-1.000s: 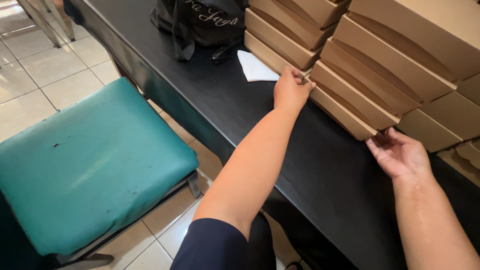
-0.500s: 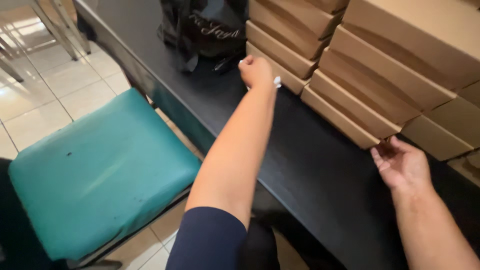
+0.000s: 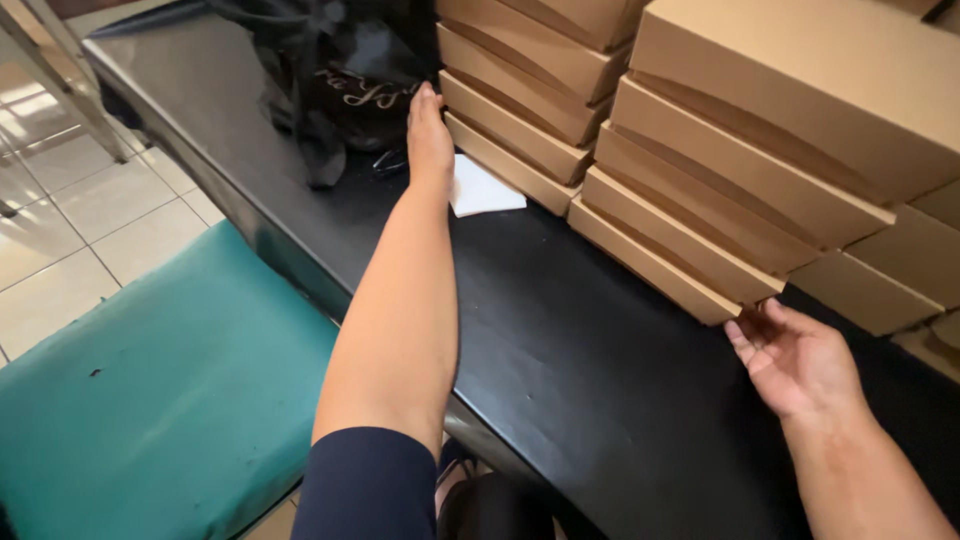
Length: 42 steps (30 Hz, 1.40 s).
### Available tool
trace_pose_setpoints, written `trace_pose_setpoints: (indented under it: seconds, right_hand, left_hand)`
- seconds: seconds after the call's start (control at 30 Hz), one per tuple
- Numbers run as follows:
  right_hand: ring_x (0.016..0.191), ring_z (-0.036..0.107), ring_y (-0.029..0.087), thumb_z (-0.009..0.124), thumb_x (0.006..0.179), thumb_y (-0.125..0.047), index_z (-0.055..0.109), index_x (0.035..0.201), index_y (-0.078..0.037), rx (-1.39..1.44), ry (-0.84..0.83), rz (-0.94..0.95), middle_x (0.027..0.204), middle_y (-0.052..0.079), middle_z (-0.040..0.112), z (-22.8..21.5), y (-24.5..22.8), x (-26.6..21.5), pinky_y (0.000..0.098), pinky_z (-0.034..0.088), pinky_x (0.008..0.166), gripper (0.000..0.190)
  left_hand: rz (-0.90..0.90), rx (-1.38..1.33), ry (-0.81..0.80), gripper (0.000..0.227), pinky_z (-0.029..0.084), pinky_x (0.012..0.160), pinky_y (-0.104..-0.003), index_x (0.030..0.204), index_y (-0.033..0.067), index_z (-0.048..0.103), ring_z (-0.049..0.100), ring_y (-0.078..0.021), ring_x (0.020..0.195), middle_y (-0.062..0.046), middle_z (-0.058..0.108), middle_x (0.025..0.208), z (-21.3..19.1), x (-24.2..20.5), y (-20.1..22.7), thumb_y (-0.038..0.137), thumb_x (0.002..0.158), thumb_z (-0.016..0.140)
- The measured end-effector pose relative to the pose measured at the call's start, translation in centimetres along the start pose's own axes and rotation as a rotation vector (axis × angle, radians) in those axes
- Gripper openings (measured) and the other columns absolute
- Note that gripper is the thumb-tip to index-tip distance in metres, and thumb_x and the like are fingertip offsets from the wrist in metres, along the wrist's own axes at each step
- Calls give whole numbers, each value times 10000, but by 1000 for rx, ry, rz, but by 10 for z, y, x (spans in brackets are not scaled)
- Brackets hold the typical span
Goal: The person assembles a flat-packed cardboard box by folding the sides and tucking the tabs into slots to form a rectangular container. After closing the lid, the person stacks the finished box with a pile of identical boxes on the table.
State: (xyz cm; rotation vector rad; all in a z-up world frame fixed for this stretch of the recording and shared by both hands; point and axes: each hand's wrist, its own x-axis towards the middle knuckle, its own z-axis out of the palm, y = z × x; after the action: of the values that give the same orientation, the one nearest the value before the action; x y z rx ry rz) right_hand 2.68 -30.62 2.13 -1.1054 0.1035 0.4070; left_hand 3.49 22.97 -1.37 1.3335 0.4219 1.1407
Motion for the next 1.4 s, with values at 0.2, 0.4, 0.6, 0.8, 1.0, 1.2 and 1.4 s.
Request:
trace_pose_setpoints:
  seconds: [0.2,0.4,0.6,0.8,1.0,1.2,1.4]
  right_hand:
    - [1129,603,234,594,965,-149,614,1042,-95,-29,10,-16,1137,71,649,8,-1,-5,406,468,1059,96]
    - [1140,588,243,602,985,-155,612,1069,-90,-23,8,-23,1138,77,640,9,0,-5,417,465,1065,107]
    - [1126,617,286,553,1010,-67,568,1111,-144,-89,84,-246,1138,42,623,19,5,-18,486,510,1007,127]
    - [1162,588,215,524,1097,-54,576,1322,-82,-161,-39,-513,1284,54,597,31,12,-29,486,500,1020,232]
    - [1191,603,171,531,1044,-20,570,1362,-51,-215,-30,-521,1307,42,608,30,15,-27,475,510,1045,321]
    - [1140,597,199,512,1056,-7,591,1360,-19,-186,-29,-481,1245,77,600,27,16,-26,448,506,1023,315]
    - [1129,617,216,451,977,44,540,1348,-10,-91,-1,-408,1242,83,613,34,18,-28,431,528,1040,385]
  left_hand:
    - [-65,-14,-83,559,433,1061,-356,1333,22,664,602,-291,1259,-182,665,1349,-2,-18,36,415,1057,378]
    - [-66,-89,-113,547,415,1074,-341,1330,21,648,589,-271,1280,-163,655,1372,-3,-19,36,404,1061,363]
    - [22,36,22,583,495,1018,-340,1246,-20,694,698,-261,1158,-153,746,1224,-4,-1,4,387,1068,315]
    - [-81,-121,-46,663,537,996,-344,1165,-49,737,755,-265,1070,-166,792,1118,-10,13,-18,410,1074,267]
    - [-43,-58,-51,630,537,964,-348,1152,-36,747,750,-252,1049,-153,794,1109,-7,16,-26,394,1062,296]
    - [42,37,-56,582,536,954,-344,1157,-26,745,746,-242,1044,-147,794,1114,-9,7,-15,364,1059,324]
    - [95,43,-80,562,551,953,-342,1177,-33,726,743,-245,1043,-150,781,1120,-10,3,-9,345,1070,325]
